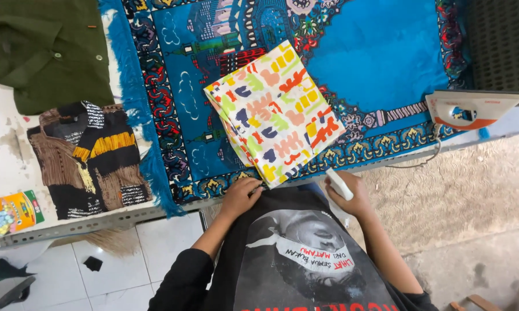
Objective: The person irons a colorful patterned shirt on a blue patterned mat, sprays it with water, and smooths it with hands. They then retrieve a blue and white floral shirt from a basket, lay it on the mat, spray it, and iron it. The first shirt is placed on a nearby shelf after ironing.
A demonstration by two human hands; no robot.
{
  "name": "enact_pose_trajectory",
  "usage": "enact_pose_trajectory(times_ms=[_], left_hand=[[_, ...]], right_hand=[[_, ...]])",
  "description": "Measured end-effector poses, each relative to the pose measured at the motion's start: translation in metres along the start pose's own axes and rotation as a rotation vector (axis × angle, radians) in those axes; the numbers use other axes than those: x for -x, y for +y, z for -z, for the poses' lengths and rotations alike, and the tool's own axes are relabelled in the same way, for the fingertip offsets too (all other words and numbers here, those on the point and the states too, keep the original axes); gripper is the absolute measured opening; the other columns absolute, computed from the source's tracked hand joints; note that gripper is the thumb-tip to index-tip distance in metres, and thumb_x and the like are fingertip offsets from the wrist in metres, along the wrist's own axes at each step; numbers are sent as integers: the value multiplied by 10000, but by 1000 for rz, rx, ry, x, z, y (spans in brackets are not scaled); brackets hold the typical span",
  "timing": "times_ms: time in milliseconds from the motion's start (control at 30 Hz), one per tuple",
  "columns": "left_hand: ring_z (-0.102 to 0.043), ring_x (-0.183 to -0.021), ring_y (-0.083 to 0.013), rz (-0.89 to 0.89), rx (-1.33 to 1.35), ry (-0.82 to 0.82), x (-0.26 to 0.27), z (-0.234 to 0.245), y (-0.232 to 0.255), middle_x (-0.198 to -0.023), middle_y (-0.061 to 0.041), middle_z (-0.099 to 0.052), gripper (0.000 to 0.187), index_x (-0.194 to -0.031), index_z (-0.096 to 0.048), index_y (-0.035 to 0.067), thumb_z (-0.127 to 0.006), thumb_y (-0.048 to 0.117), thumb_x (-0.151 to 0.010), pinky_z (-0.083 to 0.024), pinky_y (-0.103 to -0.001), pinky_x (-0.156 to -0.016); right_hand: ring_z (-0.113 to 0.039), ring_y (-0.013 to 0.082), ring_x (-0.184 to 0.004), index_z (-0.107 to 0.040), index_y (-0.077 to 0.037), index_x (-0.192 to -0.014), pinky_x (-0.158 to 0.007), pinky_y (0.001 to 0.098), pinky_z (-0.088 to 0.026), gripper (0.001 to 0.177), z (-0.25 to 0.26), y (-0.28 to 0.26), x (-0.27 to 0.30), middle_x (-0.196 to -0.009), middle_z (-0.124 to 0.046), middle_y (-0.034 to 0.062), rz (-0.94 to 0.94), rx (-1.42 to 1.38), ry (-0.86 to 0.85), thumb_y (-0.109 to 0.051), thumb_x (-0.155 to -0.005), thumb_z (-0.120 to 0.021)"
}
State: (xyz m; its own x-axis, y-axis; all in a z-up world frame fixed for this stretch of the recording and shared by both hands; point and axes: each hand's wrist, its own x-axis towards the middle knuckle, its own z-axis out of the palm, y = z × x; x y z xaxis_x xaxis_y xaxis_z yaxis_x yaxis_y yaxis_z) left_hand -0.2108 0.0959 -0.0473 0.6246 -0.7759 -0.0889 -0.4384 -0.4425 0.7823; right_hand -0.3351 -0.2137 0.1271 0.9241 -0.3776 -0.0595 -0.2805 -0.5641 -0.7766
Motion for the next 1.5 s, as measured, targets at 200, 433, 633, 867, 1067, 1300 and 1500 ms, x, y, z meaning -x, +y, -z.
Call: enact_pose_trajectory(times_ms=[200,433,633,867,1067,1300,1500], left_hand=[[-790,-847,-244,869,629,109,-26,-5,50,-1013,-132,-791,478,-1296,-644,63,-645,430,-990,-602,-330,-733],[-779,-819,-170,987,388,195,-35,-49,45,-981,-11,-795,462,-1177,-740,138,-722,502,-894,-581,-283,-676],[-758,-890,-281,961,541,448,-33,-54,67,-1040,-189,-761,393,-1185,-709,-17,-776,235,-891,-588,-370,-740],[-741,-874,-165,1020,463,561,-33,-56,108,-950,-47,-772,250,-1007,-685,96,-813,185,-811,-587,-309,-778],[-720,-832,-160,929,500,682,-34,-64,121,-1019,-47,-735,288,-1055,-663,137,-811,187,-814,-581,-295,-707],[-701,-893,-188,980,350,688,-38,-76,105,-1041,-62,-655,358,-994,-747,95,-685,441,-927,-584,-362,-738],[-688,-928,-205,1135,361,567,-44,-68,106,-1093,-48,-664,345,-1055,-748,116,-685,420,-907,-556,-383,-757]], right_hand=[[-651,364,-964,-667,-14,-1213,-913,498,-494,396,74,57,-36,-1050,-704,218,-28,-3,261,0,-838,-793],[-598,396,-1081,-589,-5,-1342,-930,573,-442,402,125,109,-168,-1175,-656,259,173,41,567,71,-962,-693],[-598,469,-1185,-480,-38,-1461,-956,612,-474,516,129,189,-237,-1259,-595,277,207,36,563,16,-1031,-761],[-396,437,-1493,-109,-83,-1621,-1139,554,-412,1000,124,163,-178,-1642,-304,224,-34,57,466,-256,-1039,-904],[-458,320,-1099,-394,39,-1372,-870,433,-448,533,111,153,-48,-1315,-398,199,261,256,769,7,-948,-716],[-320,387,-1400,-240,-91,-1494,-1196,544,-339,810,156,265,-21,-1502,-210,196,-295,60,1065,99,-893,-749],[-519,326,-1309,-410,-92,-1372,-1021,525,-525,570,179,254,-52,-1392,-517,207,-216,-132,863,66,-937,-743]])
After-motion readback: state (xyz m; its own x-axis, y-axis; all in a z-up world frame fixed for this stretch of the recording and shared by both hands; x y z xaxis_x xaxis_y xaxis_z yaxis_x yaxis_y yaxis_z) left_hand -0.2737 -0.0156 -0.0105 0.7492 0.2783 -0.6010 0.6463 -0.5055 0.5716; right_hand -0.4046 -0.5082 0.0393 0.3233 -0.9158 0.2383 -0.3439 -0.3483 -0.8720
